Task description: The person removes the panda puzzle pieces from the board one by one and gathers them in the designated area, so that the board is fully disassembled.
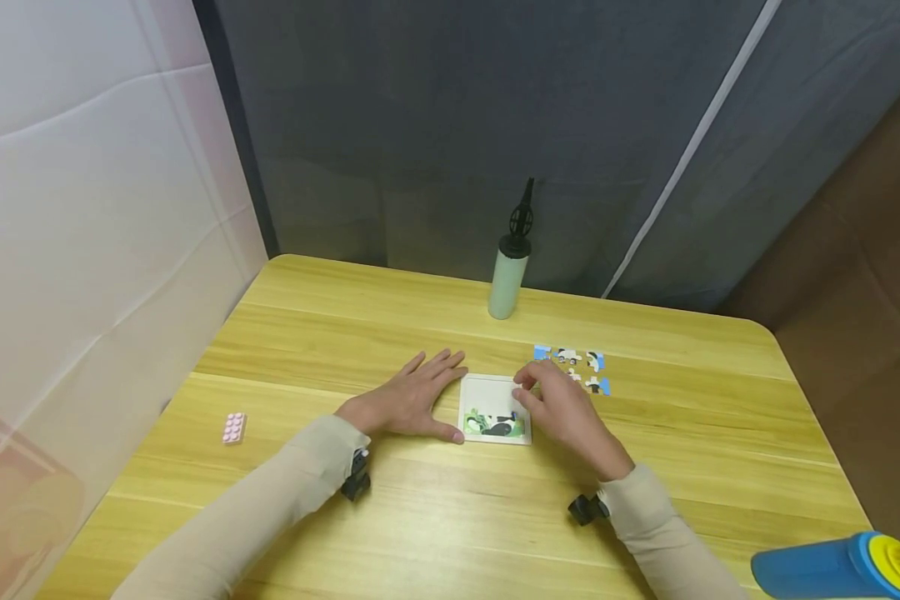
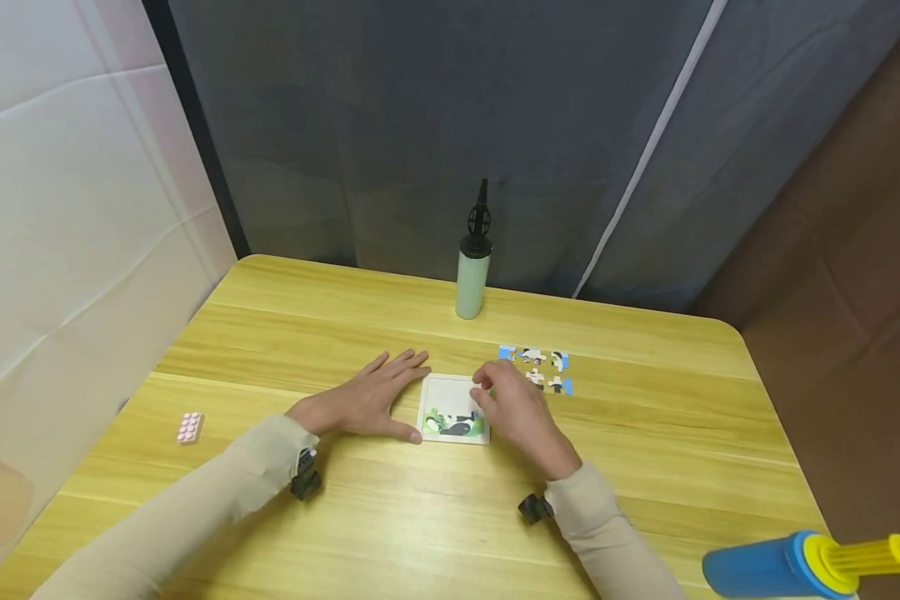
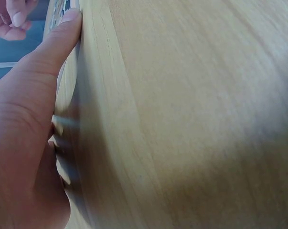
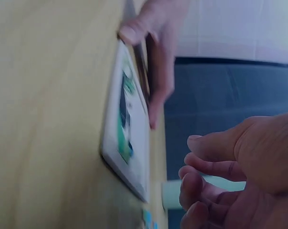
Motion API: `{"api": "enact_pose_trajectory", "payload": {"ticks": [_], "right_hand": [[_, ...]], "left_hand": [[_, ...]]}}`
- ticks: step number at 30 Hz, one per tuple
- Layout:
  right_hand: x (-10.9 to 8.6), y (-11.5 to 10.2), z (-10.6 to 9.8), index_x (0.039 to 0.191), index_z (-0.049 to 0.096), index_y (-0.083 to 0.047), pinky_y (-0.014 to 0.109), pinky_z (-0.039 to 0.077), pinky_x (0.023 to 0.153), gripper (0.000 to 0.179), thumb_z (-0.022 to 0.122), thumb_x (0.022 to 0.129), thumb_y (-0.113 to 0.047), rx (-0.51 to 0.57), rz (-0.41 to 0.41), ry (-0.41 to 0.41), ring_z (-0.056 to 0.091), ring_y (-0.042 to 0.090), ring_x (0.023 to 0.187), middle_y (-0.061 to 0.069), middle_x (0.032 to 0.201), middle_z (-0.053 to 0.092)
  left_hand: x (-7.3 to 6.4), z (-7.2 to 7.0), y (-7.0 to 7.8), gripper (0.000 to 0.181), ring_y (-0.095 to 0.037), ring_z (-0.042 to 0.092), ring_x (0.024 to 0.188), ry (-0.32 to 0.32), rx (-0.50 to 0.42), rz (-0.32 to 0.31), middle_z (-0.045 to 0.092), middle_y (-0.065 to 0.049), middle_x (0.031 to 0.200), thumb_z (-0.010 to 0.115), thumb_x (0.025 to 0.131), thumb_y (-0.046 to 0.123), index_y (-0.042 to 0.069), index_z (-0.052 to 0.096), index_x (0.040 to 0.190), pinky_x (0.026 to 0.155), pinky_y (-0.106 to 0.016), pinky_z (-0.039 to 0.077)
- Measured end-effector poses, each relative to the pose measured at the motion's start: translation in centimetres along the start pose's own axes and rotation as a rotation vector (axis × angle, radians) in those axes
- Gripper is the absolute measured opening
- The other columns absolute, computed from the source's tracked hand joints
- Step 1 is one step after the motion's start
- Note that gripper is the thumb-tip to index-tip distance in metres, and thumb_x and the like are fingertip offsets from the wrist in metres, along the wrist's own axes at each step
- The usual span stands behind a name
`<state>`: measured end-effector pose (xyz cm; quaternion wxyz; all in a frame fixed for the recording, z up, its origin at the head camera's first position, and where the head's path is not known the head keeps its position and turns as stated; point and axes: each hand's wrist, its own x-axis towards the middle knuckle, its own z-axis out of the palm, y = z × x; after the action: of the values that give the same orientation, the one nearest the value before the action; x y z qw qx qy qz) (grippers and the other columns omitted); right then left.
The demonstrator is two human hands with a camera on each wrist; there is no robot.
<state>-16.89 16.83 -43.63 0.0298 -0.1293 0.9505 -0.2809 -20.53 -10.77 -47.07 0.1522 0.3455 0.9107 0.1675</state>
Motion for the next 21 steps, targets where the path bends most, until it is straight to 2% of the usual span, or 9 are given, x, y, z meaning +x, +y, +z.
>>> {"api": "enact_pose_trajectory", "payload": {"ticks": [6, 10, 15, 21], "right_hand": [[-0.1, -1.4, 1.9, 0.116, 0.075, -0.011, 0.029, 0.05, 0.069, 0.018, 0.075, 0.1, -0.021, -0.042, -0.027, -0.056, 0.058, 0.012, 0.081, 0.002, 0.105, 0.068], [-0.4, -1.8, 2.9, 0.115, 0.076, -0.012, 0.029, 0.05, 0.071, 0.018, 0.077, 0.099, -0.02, -0.059, -0.075, -0.086, 0.058, 0.01, 0.081, -0.001, 0.102, 0.065], [-0.5, -2.2, 3.6, 0.118, 0.075, -0.012, 0.031, 0.054, 0.076, 0.023, 0.077, 0.098, -0.023, -0.069, -0.123, -0.135, 0.058, 0.009, 0.085, -0.002, 0.104, 0.063], [-0.4, -2.6, 3.9, 0.122, 0.073, -0.011, 0.029, 0.051, 0.071, 0.026, 0.078, 0.098, -0.021, -0.099, -0.168, -0.173, 0.056, 0.009, 0.083, 0.0, 0.105, 0.06]], "left_hand": [[0.0, 0.0, 0.0, 0.111, -0.033, 0.008, 0.17, 0.001, -0.009, 0.0, 0.011, -0.01, 0.182, 0.072, 0.089, 0.073, 0.011, 0.027, 0.17, 0.138, -0.06, 0.004], [0.0, -0.1, 0.1, 0.111, -0.033, 0.007, 0.17, -0.005, -0.009, 0.003, 0.011, -0.01, 0.182, 0.072, 0.089, 0.072, 0.011, 0.027, 0.17, 0.138, -0.06, 0.004], [0.0, 0.0, 0.0, 0.111, -0.032, 0.006, 0.17, -0.01, -0.005, -0.001, 0.009, -0.009, 0.182, 0.07, 0.09, 0.074, 0.012, 0.025, 0.17, 0.139, -0.059, 0.003], [0.0, 0.0, -0.1, 0.111, -0.031, 0.004, 0.171, -0.017, -0.005, -0.003, 0.007, -0.008, 0.183, 0.069, 0.09, 0.075, 0.013, 0.024, 0.171, 0.139, -0.058, 0.002]]}}
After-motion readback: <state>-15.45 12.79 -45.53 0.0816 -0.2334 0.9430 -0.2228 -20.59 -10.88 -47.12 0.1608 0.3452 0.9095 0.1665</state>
